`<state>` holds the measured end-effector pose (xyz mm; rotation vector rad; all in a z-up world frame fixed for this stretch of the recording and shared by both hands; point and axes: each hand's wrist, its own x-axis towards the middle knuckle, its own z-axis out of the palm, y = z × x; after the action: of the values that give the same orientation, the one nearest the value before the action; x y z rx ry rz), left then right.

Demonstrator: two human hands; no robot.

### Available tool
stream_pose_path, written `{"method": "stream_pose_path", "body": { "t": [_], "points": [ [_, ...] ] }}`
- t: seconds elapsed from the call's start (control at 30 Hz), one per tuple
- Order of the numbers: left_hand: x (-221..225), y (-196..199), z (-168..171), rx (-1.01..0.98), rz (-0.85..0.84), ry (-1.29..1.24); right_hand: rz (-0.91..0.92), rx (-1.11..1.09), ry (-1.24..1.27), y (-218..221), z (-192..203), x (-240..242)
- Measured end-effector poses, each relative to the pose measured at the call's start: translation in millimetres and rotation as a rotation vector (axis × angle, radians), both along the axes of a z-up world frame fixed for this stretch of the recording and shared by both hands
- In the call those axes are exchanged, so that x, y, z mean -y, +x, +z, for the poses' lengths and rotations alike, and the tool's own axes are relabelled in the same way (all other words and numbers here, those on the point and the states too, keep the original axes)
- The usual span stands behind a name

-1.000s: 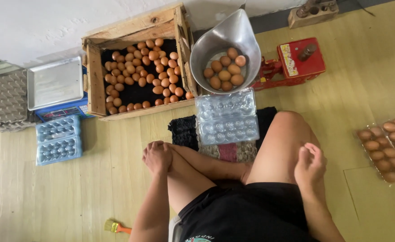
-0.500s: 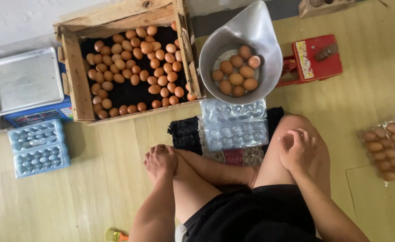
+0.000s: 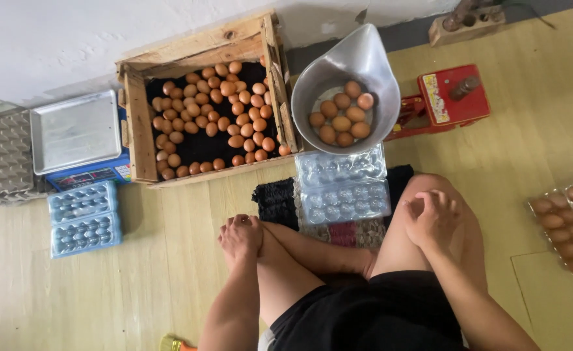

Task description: A person sitting on the floor sorts chicken eggs from a wooden crate into a metal scoop.

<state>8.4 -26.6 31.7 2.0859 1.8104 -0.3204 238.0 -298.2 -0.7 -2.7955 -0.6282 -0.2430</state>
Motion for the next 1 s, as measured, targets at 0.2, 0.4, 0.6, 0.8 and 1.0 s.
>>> {"method": "stream_pose_path", "body": {
  "t": [0.2,0.4,0.6,0.8,1.0],
  "points": [
    [35.1,-4.0,58.6,0.238,-0.012,0.070,0.030,-0.263,0.594,1.1,-1.1,9.6],
    [52.6,-35.0,18.0,0.362,0.102,0.188,0.395,0.086,0.772,29.6,73.1,-52.6],
    [38.4,-40.1,-18.8,0.376,0.648,0.248,0.516,-0.149,0.617,83.5,100.7,-142.4],
    [3.7,-30.0,-38.5,0.128,0.855,0.256,0.408,-0.334,-0.031,79.4,128.8,-183.5],
    [-6.4,-22.8,-35.4,0.107,0.793,0.262,0.420,-0.243,-0.269,86.9,104.4,-195.6]
  ]
}}
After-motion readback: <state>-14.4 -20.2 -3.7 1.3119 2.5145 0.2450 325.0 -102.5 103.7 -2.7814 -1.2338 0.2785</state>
